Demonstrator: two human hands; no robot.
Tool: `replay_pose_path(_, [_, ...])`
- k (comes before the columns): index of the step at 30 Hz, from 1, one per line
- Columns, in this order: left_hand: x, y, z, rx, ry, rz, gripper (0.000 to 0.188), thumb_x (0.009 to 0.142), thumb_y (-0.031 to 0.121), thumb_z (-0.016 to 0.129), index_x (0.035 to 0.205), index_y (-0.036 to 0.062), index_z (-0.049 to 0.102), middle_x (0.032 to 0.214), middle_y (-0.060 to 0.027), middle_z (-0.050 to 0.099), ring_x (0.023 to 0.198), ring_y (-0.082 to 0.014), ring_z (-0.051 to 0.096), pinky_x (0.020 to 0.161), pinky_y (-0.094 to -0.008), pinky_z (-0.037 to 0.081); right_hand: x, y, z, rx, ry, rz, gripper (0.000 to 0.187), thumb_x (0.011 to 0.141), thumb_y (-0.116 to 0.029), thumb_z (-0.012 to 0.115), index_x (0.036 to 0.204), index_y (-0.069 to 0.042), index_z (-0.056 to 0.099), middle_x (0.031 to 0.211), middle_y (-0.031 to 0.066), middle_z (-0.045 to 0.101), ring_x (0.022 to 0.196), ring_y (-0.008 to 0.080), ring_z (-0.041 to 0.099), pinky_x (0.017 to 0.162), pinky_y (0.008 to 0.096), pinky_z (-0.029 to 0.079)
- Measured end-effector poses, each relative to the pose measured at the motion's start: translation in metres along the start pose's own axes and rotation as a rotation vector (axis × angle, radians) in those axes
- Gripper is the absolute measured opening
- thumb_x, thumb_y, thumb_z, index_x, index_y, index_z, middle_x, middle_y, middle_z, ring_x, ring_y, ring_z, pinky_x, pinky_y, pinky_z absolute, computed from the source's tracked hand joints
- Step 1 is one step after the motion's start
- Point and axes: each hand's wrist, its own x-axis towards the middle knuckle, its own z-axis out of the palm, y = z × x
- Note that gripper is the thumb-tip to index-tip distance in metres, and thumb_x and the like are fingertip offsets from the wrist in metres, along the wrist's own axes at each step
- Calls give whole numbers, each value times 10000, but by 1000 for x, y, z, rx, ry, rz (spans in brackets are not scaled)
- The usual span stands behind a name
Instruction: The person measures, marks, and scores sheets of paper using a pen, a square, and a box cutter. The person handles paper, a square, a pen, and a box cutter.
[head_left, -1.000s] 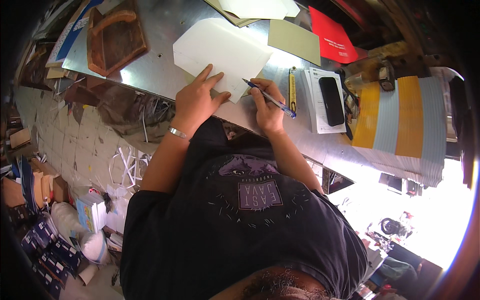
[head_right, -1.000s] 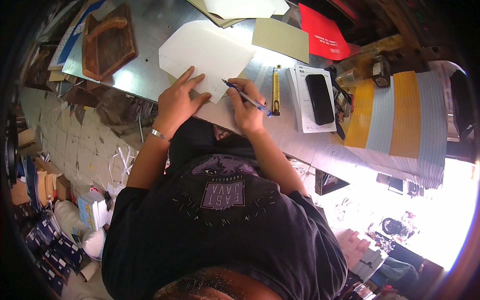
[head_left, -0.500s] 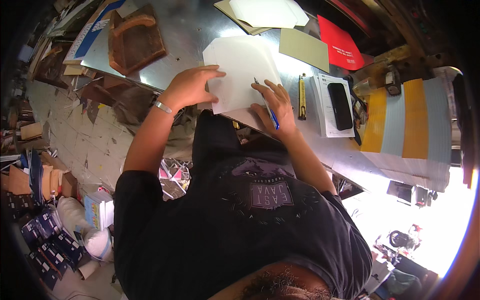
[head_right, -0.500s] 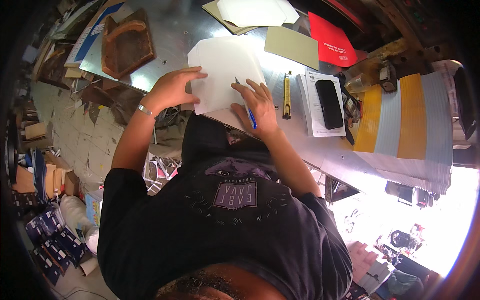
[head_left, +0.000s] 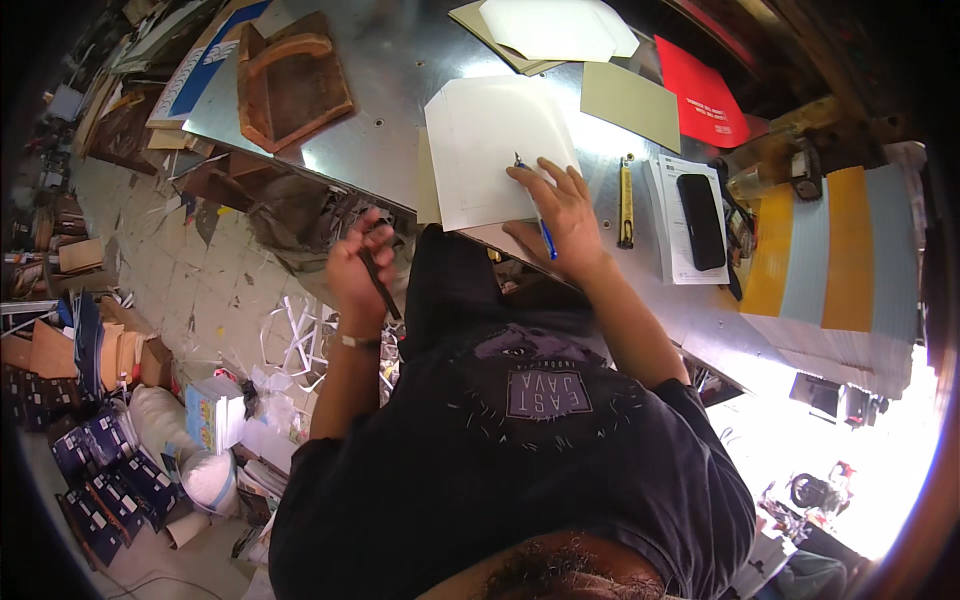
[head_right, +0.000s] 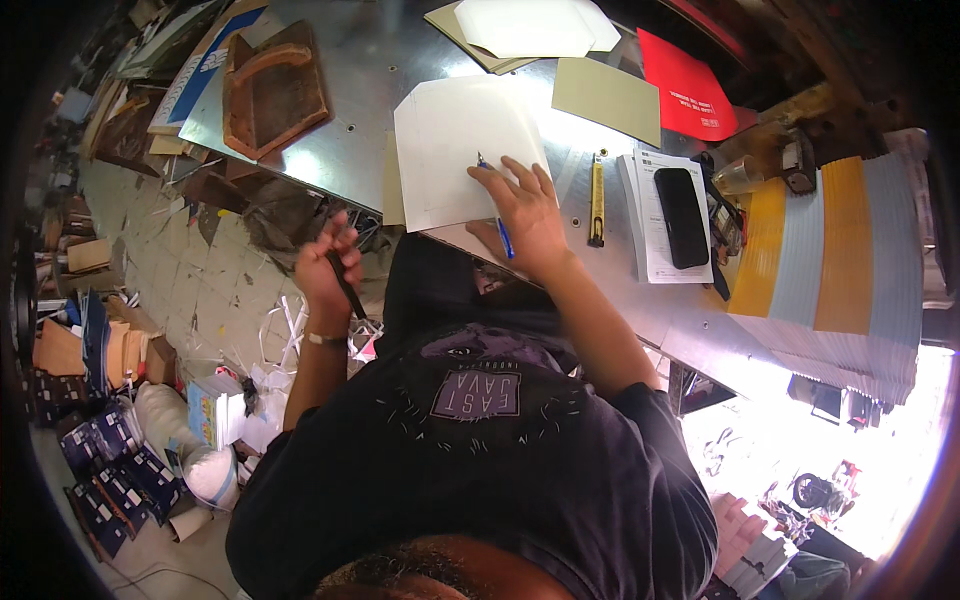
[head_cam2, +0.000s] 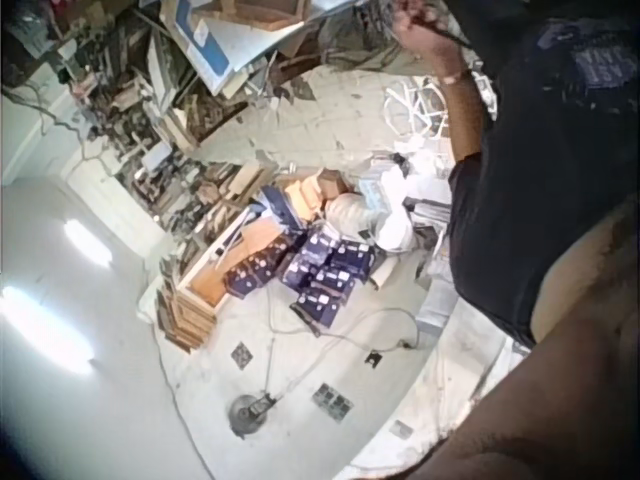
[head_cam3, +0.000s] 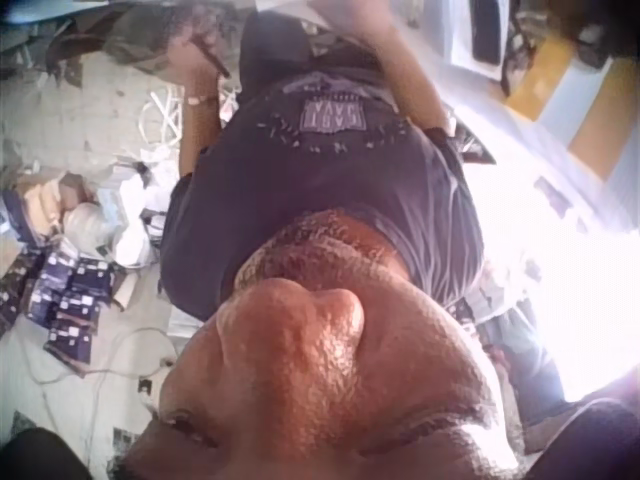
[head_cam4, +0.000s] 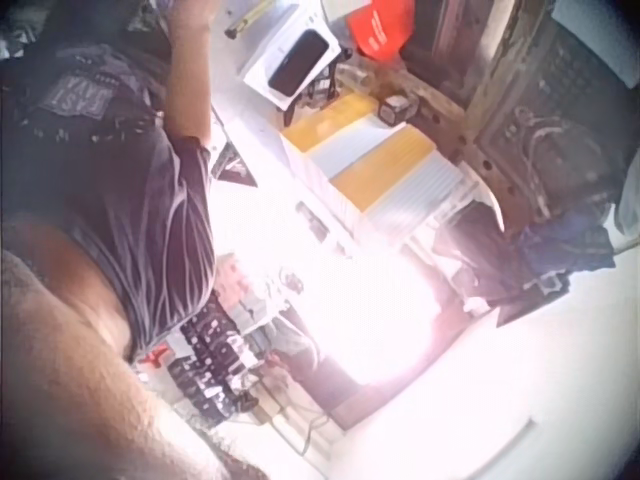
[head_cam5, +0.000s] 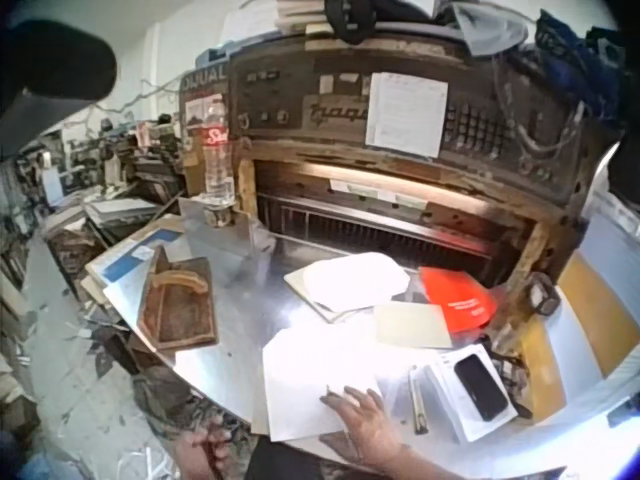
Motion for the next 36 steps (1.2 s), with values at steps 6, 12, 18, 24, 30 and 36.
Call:
replay_pose_path(6, [-37, -57, -16, -152, -10, -269, 312, 998, 105, 631, 1302, 166, 667, 1071, 12, 697, 813, -123, 610, 663, -277, 498, 0, 7, 8, 43, -16, 29, 758, 921, -388, 859, 1573, -176, 536, 1485, 135, 690, 1525, 463, 506, 1290, 677, 305])
replay_pose_path(12, [-67, -59, 25, 40, 99, -310, 287, 1071, 119, 730, 1336, 180, 637, 1117, 29, 669, 922, -111, 643, 811, -275, 542, -9, -8, 15, -32, 6, 156, 745, 942, -379, 842, 1584, -166, 528, 1505, 149, 680, 1538, 459, 491, 1290, 667, 310])
replay_pose_path(18, [-76, -51, 5, 141, -119, -433, 252, 1098, 184, 740, 1332, 141, 658, 1028, 33, 677, 924, -98, 658, 837, -263, 559, -16, -21, 17, -109, 38, 236, 748, 931, -398, 848, 1576, -162, 552, 1522, 138, 677, 1524, 414, 509, 1289, 632, 333])
replay_pose_path(24, [-52, -25, 22, 481, -160, -22, 297, 1128, 239, 697, 1368, 67, 669, 1042, 3, 717, 902, -108, 653, 816, -283, 544, -17, -16, 13, -52, 24, 125, 779, 906, -430, 855, 1582, -175, 565, 1552, 119, 661, 1517, 394, 515, 1310, 630, 304])
replay_pose_path(30, [14, -8, 55, 1594, -281, 997, 394, 1153, 275, 593, 1417, -14, 639, 1404, -220, 721, 1372, -440, 645, 1214, -614, 420, -21, -18, 9, -29, -103, -1, 830, 925, -534, 816, 1623, -191, 528, 1592, 109, 632, 1577, 397, 459, 1326, 690, 247])
replay_pose_path(36, [18, -14, 45, 1662, -329, 886, 479, 1152, 287, 571, 1502, -39, 593, 1546, -240, 645, 1515, -512, 503, 1294, -683, 265, -21, -23, 16, -84, -70, 116, 866, 934, -560, 807, 1650, -185, 496, 1605, 151, 616, 1579, 450, 445, 1304, 718, 256])
